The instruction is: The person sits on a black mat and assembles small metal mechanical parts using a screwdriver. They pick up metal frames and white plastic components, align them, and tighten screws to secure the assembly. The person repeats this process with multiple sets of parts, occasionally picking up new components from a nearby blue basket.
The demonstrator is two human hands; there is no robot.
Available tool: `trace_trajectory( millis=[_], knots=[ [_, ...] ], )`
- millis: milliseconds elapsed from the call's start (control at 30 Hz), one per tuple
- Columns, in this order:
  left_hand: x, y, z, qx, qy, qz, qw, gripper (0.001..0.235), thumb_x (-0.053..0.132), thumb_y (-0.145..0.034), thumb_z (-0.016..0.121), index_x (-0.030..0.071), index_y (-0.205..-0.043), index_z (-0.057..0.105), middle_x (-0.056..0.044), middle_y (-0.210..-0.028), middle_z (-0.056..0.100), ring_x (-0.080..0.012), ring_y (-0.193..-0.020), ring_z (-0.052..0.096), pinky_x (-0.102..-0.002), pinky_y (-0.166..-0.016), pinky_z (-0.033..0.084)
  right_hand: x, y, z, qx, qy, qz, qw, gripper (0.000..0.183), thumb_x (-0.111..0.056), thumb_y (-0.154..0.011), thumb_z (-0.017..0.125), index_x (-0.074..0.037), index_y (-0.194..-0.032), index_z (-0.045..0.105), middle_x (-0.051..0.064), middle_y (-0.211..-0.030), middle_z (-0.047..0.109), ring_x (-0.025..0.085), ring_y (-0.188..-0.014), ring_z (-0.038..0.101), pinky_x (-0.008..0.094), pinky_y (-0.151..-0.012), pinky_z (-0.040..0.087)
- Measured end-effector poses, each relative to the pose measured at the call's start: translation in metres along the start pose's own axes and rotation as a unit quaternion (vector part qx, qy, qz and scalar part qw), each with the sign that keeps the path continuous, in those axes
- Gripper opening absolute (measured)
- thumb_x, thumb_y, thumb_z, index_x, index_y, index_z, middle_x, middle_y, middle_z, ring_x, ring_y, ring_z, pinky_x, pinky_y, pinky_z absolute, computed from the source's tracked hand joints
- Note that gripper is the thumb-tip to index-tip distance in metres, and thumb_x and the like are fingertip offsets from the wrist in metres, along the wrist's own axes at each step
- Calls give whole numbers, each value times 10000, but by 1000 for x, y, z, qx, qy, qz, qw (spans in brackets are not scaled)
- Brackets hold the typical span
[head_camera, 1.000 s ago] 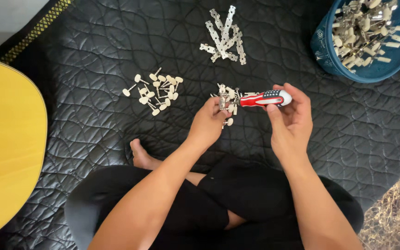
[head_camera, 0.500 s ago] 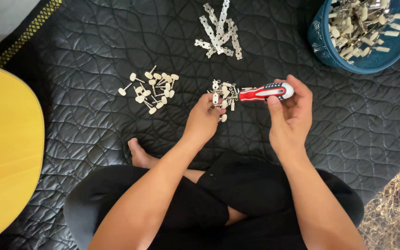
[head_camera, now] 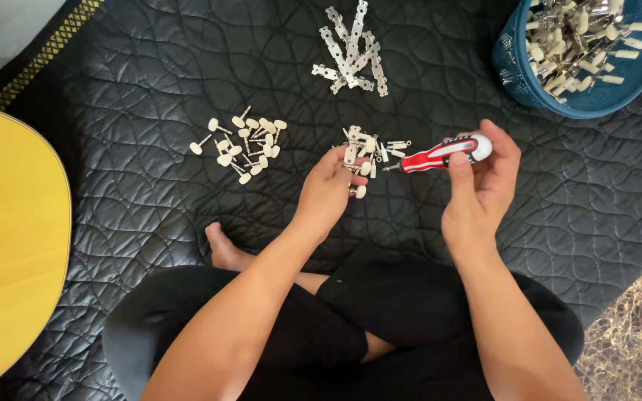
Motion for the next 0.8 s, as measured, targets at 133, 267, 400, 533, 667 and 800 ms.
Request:
trace_trajectory(
  millis=[133, 267, 400, 533, 667, 800],
  knots=[
    [-5, -5, 4, -22, -13, 36, 999, 458, -41, -946, 376, -51, -1385, 505, -180, -1196, 689, -174, -945, 664, -258, -776, 599, -10, 3, 9, -19, 20, -25, 999, 412, -34, -1059, 566, 26, -1430, 398, 161, -1184, 518, 234, -1107, 607, 359, -1004, 533],
    [-8, -10, 4, -27, -40, 64, 997, 394, -8, -962, 450, -17, -1342, 554, -158, -1175, 706, -149, -958, 677, -221, -782, 581, -27, 2, 23, -62, 34, -52, 996, 361, -10, -1026, 533, 85, -1361, 440, 195, -1138, 449, 286, -1030, 584, 423, -939, 568],
    [-10, -11, 6, -30, -36, 65, 997, 384, 2, -965, 466, 8, -1333, 576, -131, -1163, 719, -124, -956, 674, -208, -794, 573, -18, 1, 24, -91, 74, -6, 993, 305, 110, -842, 448, 74, -1104, 600, 181, -1003, 469, 267, -855, 602, 390, -767, 607],
    [-10, -11, 11, -43, -31, 73, 996, 367, 1, -958, 488, 21, -1308, 598, -113, -1139, 714, -137, -941, 684, -224, -793, 571, -8, 3, 46, -148, 211, -9, 966, 179, -21, -904, 675, -67, -1066, 733, 113, -973, 626, 291, -852, 644, 371, -717, 501],
    [-2, -3, 15, -50, -27, 65, 996, 338, 10, -942, 506, 44, -1243, 656, -87, -1055, 715, -129, -882, 700, -228, -749, 593, -4, 10, 55, -165, 254, 20, 953, 230, -179, -942, 769, -103, -1153, 718, 88, -950, 679, 276, -885, 689, 345, -670, 524],
    [-18, -12, 14, -46, -21, 47, 998, 331, 2, -912, 490, 45, -1166, 699, -80, -947, 708, -122, -779, 678, -217, -680, 588, 7, 7, 47, -156, 238, 78, 955, 259, -175, -973, 734, -115, -1221, 693, 86, -970, 704, 233, -866, 672, 341, -651, 495]
  ],
)
Point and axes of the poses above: each hand's wrist, its own y-axis away from the middle knuckle, its own z-axis out of the palm, x = y × z, the point moved 10 cm from there along -y, towards the middle knuckle
